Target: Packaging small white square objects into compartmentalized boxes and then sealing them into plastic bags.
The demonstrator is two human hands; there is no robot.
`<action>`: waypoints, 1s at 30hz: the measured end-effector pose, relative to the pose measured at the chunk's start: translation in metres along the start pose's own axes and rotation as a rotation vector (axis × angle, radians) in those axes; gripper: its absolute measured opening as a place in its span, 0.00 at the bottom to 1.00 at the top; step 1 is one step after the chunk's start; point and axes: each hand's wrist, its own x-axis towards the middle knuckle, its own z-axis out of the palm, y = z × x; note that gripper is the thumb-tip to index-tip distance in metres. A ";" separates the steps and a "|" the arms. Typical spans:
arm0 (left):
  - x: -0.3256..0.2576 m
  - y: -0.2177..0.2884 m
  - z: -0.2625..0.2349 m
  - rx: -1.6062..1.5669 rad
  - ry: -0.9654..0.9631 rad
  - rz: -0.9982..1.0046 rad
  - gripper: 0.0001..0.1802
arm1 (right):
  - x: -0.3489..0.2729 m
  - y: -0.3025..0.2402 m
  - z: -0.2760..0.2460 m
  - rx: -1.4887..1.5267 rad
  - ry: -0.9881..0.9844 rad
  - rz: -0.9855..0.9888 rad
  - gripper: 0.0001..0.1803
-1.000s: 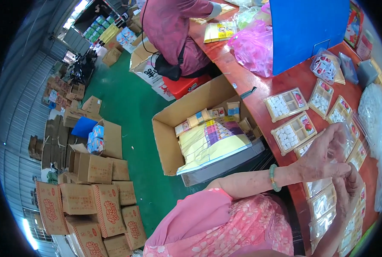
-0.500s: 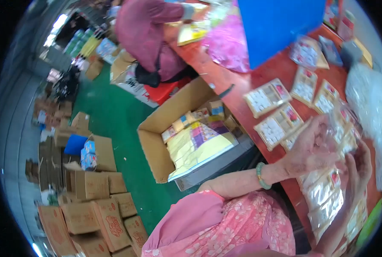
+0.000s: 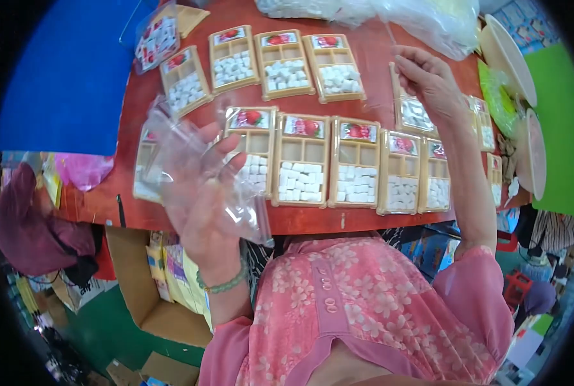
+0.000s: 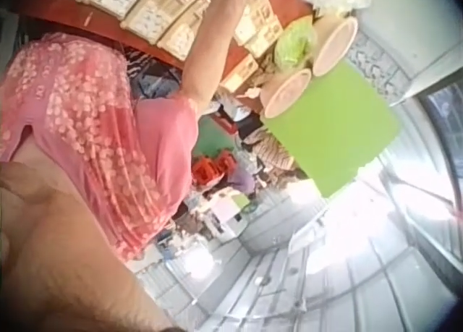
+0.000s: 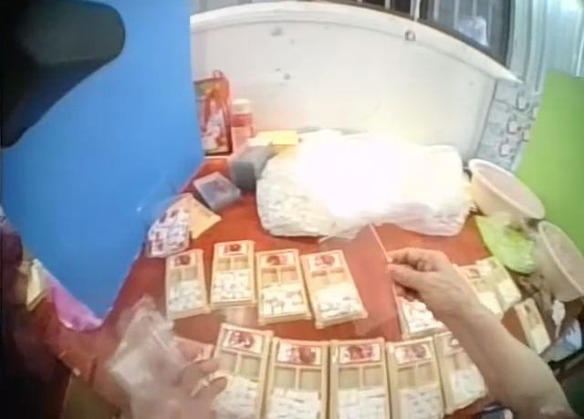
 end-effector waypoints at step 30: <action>0.002 -0.001 -0.036 -0.049 0.081 -0.030 0.49 | 0.039 0.032 0.047 -0.334 0.055 0.125 0.17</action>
